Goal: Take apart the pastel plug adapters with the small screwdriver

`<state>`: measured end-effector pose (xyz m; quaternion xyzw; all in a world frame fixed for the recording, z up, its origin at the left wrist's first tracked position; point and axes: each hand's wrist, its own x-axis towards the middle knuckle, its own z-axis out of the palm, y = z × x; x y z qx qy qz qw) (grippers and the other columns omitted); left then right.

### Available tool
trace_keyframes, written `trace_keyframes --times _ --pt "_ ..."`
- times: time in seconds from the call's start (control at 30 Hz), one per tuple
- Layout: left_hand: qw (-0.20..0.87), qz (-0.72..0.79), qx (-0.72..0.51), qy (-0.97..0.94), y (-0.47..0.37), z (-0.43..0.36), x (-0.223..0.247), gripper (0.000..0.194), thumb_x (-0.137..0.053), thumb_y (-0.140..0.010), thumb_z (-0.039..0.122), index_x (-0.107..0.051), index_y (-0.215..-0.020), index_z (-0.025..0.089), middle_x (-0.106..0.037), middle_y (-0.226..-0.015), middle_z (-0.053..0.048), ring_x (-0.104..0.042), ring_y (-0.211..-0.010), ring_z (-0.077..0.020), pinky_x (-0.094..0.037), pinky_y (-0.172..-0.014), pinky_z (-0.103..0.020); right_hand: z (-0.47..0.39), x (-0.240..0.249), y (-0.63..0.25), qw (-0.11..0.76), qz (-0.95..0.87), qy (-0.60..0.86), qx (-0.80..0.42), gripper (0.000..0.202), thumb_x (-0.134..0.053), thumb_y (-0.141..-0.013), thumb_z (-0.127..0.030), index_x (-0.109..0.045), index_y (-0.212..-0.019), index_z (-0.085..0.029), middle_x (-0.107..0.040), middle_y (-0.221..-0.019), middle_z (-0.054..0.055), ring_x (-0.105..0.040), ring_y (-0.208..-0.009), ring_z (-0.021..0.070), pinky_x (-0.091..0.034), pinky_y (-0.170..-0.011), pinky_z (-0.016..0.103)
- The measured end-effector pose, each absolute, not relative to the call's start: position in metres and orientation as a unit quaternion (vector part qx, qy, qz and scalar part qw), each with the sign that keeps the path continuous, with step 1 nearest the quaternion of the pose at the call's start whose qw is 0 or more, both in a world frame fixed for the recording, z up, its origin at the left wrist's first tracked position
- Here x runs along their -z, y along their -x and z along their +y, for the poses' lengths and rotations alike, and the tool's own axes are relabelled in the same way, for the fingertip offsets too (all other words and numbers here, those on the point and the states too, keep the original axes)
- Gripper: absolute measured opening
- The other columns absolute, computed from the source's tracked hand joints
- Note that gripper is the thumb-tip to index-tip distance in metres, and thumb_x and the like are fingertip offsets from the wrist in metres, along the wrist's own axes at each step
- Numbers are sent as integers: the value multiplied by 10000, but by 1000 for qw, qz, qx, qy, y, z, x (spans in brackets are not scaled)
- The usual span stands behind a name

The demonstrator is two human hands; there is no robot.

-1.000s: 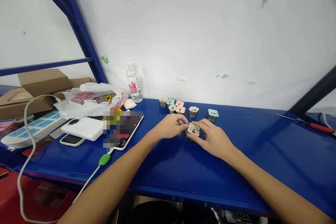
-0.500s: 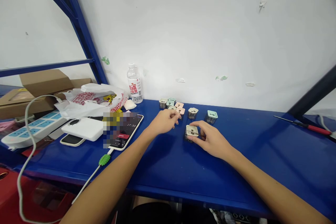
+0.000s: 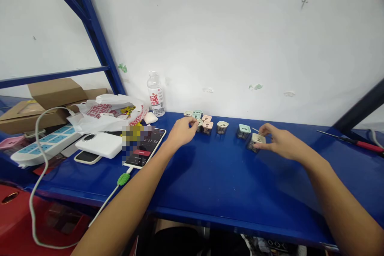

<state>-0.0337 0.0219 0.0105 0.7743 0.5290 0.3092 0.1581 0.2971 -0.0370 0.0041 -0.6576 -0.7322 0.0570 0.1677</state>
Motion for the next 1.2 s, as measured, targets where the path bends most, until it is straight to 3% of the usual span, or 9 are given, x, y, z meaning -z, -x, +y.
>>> trace_keyframes --times 0.13,0.27,0.43,0.57,0.7,0.8,0.9,1.03,1.2 --pt "151 480 -301 -810 26 19 -2 289 -486 -880 281 -639 -1110 197 -600 -1178 -64 -599 -852 -168 -467 -846 -300 -33 2 -322 146 -684 715 16 479 -604 -755 -573 -567 -1042 -191 -680 -969 123 -643 -748 277 -470 -588 348" --pt "164 418 -297 -843 21 13 1 284 -468 -900 282 -637 -1116 210 -563 -1208 -59 -590 -879 -164 -476 -870 -306 -33 1 -302 175 -672 713 98 565 -549 -808 -555 -540 -1225 -174 -590 -1225 172 -628 -920 340 -488 -683 422" --pt "154 368 -298 -867 15 6 0 273 -461 -911 286 -641 -1092 189 -594 -1148 -67 -592 -889 -165 -470 -869 -302 -21 11 -259 174 -724 662 87 580 -476 -889 -505 -468 -1360 -167 -571 -1286 165 -610 -1038 338 -500 -796 450" --pt "155 328 -245 -899 9 1 3 258 -476 -908 283 -657 -1044 160 -650 -1040 -73 -601 -896 -177 -458 -875 -301 -13 19 -251 170 -728 661 57 475 -471 -906 -415 -546 -1286 -141 -589 -1217 191 -636 -959 339 -508 -743 464" --pt "172 316 -208 -909 4 -5 9 327 -519 -889 339 -617 -1150 169 -628 -1137 -97 -602 -965 -199 -460 -869 -316 -17 13 -255 185 -745 641 -1 502 -606 -816 -465 -596 -1201 -143 -624 -1104 152 -632 -934 304 -505 -786 436" --pt "207 348 -193 -894 1 -8 11 630 -622 -790 520 -514 -1302 169 -594 -1233 -125 -604 -998 -246 -462 -851 -350 -27 10 -245 187 -774 599 -77 411 -620 -793 -531 -656 -1025 -194 -660 -953 70 -637 -763 214 -524 -674 342" --pt "237 355 -188 -884 0 -9 12 876 -681 -642 669 -472 -1340 182 -601 -1233 -121 -600 -1023 -285 -456 -820 -352 -36 12 -225 234 -782 539 -207 426 -586 -821 -542 -589 -1081 -206 -657 -883 33 -612 -690 175 -503 -596 300" --pt "224 321 -170 -904 0 -5 14 672 -709 -666 600 -563 -1202 222 -665 -1067 -71 -611 -955 -265 -433 -744 -312 -44 17 -201 309 -750 477 -338 374 -677 -768 -461 -486 -973 -213 -604 -855 8 -570 -721 159 -470 -624 287" --pt "188 290 -128 -929 0 -3 13 520 -717 -678 548 -634 -1048 193 -654 -867 -65 -590 -822 -249 -380 -638 -279 -49 16 -195 263 -751 509 -328 420 -736 -694 -400 -379 -842 -233 -432 -632 -85 -385 -559 104 -335 -499 226"
